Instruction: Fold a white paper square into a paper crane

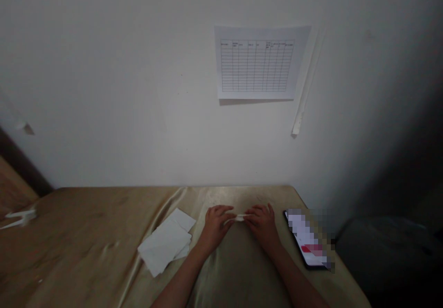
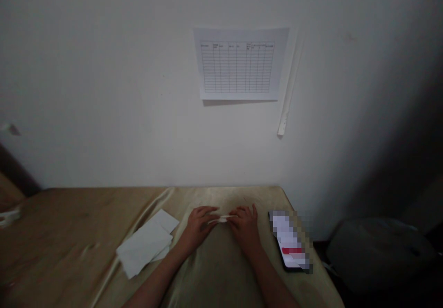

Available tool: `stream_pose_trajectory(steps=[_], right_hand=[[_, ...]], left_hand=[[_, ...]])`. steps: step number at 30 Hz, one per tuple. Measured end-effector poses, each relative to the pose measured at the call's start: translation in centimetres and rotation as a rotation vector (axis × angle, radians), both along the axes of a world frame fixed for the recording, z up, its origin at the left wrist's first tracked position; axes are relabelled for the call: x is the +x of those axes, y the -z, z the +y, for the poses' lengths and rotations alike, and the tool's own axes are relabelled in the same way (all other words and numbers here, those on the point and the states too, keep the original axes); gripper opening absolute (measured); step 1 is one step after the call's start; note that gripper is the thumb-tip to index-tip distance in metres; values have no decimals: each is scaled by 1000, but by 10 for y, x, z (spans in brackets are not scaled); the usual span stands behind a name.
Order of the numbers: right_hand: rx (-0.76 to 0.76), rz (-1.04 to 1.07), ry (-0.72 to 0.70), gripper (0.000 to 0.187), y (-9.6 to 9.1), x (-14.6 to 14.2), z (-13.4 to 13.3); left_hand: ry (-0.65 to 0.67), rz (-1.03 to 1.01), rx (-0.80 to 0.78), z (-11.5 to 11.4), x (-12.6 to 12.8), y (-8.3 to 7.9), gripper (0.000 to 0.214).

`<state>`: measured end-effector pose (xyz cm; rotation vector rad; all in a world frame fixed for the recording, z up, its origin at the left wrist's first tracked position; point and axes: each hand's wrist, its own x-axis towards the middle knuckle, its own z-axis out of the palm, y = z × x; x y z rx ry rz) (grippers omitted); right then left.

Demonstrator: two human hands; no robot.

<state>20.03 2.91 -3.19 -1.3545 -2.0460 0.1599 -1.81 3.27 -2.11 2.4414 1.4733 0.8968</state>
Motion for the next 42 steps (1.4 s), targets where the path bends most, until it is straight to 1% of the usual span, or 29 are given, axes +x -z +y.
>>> stream_pose_trajectory(steps=[4,9,12,18,24,30,34,42], right_hand=[[-25,-21,-22,18,-1,1,-1],[-106,-12,-52,21,-5,1,-4],[-146,-10,-80,18,-8,3,-7],[-166,-18,-84,15,-9,5,-9],[-172,-16,-82,17,-11,3,-8],[-176,-17,-74,16,-12,2,-11],[-187,-33,-96,20,-10,1,-10],[-182,-5,-91,16,-9,-1,-10]], left_hand=[[3,31,-79,-1,0,1,20],[3,71,-165,-2,0,3,19],[13,79,-195,-2,-1,4,19],[26,73,-192,-3,-1,7,18],[35,112,-148,-8,5,3,22],[33,168,-100,-8,7,2,19],[34,155,-120,-6,6,2,18],[7,116,-168,-5,10,1,14]])
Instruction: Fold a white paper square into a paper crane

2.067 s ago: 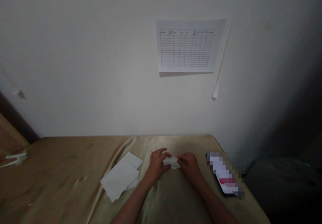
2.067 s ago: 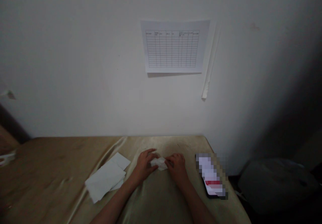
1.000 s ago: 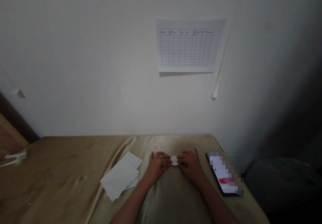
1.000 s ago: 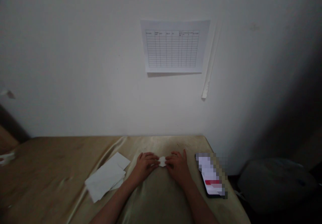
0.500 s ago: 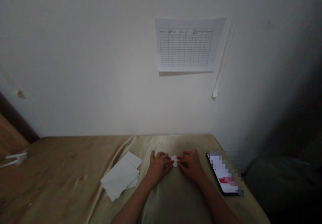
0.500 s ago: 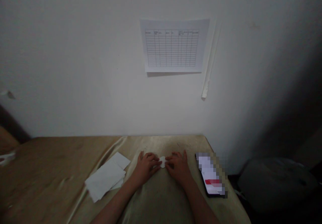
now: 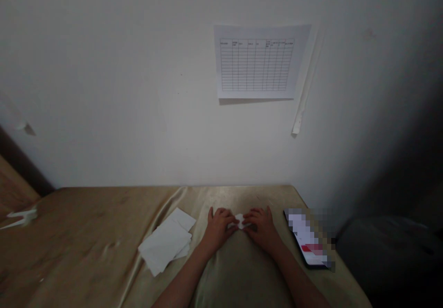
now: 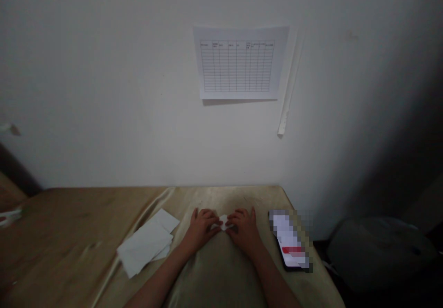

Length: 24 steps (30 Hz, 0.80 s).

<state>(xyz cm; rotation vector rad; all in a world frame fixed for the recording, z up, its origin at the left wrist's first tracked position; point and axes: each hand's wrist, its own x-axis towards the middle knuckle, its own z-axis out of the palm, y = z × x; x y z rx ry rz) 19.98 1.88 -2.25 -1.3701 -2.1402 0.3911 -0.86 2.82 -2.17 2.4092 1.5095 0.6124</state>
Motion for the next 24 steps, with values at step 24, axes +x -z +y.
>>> stream_pose_trajectory(steps=[24], right_hand=[[-31,88,160,9,12,-7,5]], left_hand=[[-105,-65,-90,3,5,-4,12]])
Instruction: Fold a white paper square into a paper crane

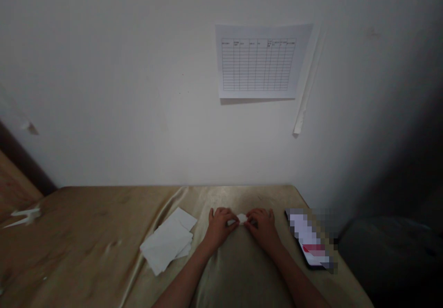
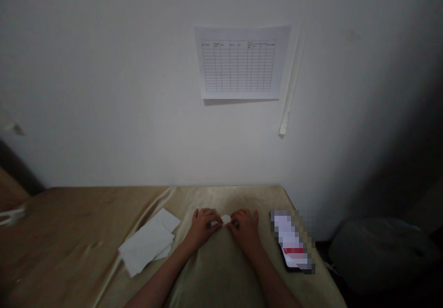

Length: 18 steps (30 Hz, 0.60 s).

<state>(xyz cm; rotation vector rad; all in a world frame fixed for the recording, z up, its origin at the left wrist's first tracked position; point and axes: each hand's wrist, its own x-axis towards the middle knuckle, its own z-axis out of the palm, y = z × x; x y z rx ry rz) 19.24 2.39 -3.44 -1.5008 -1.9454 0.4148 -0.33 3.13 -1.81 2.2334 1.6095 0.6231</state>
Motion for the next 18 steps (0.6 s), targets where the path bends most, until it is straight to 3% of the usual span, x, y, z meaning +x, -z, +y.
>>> stream_pose_trajectory(steps=[18], right_hand=[[-13,-36,144,9,0,-10,1]], left_hand=[[-38,-11,-16,0,3,-3,16]])
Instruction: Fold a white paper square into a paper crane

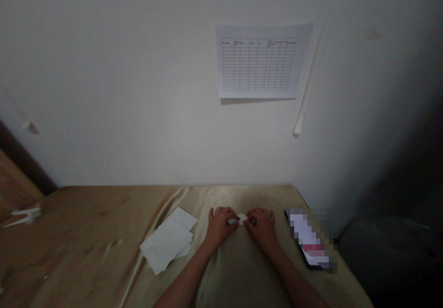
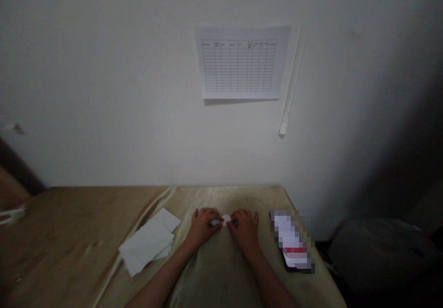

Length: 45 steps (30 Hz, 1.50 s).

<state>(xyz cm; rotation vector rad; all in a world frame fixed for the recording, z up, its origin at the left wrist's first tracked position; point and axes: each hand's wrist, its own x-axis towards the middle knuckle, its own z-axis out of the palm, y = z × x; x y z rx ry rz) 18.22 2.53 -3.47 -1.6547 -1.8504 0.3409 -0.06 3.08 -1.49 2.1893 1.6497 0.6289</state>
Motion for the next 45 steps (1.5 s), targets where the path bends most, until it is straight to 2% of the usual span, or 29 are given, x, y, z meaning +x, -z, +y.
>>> stream_pose_trajectory(steps=[17,28,38,45], right_hand=[[-18,-49,-4,14,-2,-3,-1],[-5,-67,-13,9,-2,-4,-3],[-50,-55,-37,21,0,0,-1],[-84,-47,-71,31,0,4,1]], left_hand=[[-38,32,35,0,6,4,12],[-34,35,62,0,8,8,11],[-26,37,49,1,5,12,12],[17,43,9,2,-1,8,16]])
